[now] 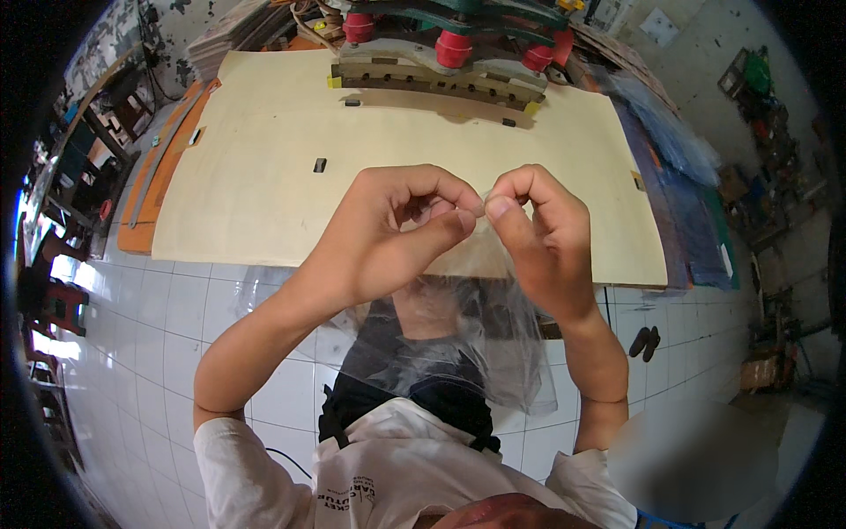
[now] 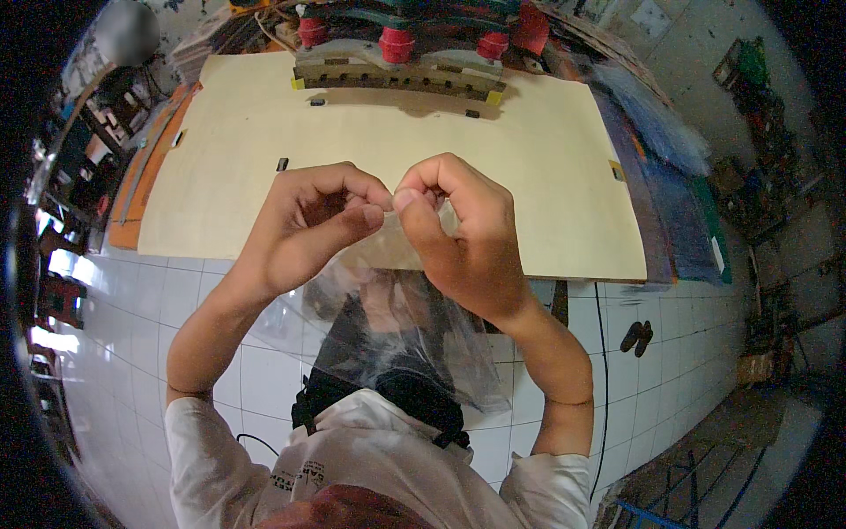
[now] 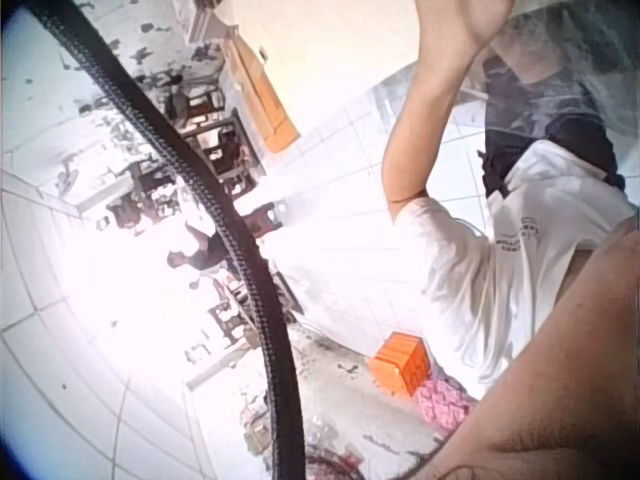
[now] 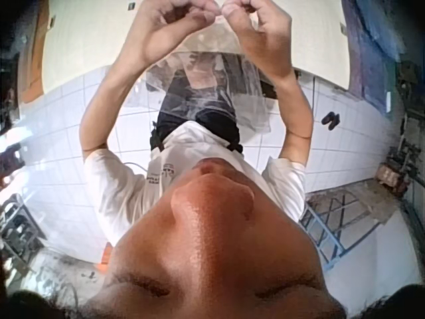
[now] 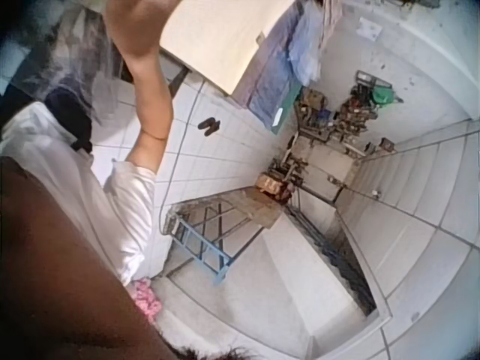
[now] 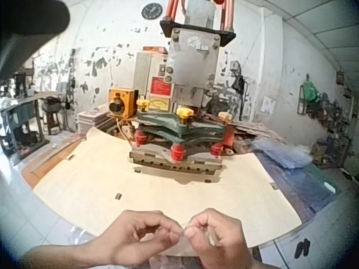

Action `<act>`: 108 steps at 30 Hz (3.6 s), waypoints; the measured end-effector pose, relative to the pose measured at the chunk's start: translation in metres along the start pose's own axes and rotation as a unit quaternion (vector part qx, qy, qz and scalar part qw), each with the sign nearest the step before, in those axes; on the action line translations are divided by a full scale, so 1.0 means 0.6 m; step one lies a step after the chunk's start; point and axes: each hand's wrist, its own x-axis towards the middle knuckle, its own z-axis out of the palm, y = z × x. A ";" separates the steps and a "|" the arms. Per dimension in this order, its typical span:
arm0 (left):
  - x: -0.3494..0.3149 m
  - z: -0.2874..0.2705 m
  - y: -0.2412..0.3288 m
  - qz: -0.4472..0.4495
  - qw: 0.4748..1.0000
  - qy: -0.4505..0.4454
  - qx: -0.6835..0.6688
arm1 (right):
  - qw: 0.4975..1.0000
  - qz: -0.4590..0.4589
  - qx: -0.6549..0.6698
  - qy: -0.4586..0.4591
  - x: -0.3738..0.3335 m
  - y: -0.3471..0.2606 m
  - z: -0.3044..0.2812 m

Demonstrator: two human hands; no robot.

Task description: The person unfolds and aligns plastic bags by hand, then positions and presses them under a heat sealing machine.

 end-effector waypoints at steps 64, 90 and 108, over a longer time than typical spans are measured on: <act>-0.124 -0.107 0.034 0.128 0.965 -0.003 0.229 | 0.974 0.002 0.142 0.179 -0.059 -0.066 -0.047; -0.148 -0.051 -0.046 0.322 0.930 0.159 0.074 | 0.926 -0.129 0.232 0.267 -0.156 0.017 -0.108; -0.286 -0.047 -0.006 0.045 0.986 0.152 -0.050 | 0.939 0.032 0.184 0.290 -0.236 -0.099 -0.052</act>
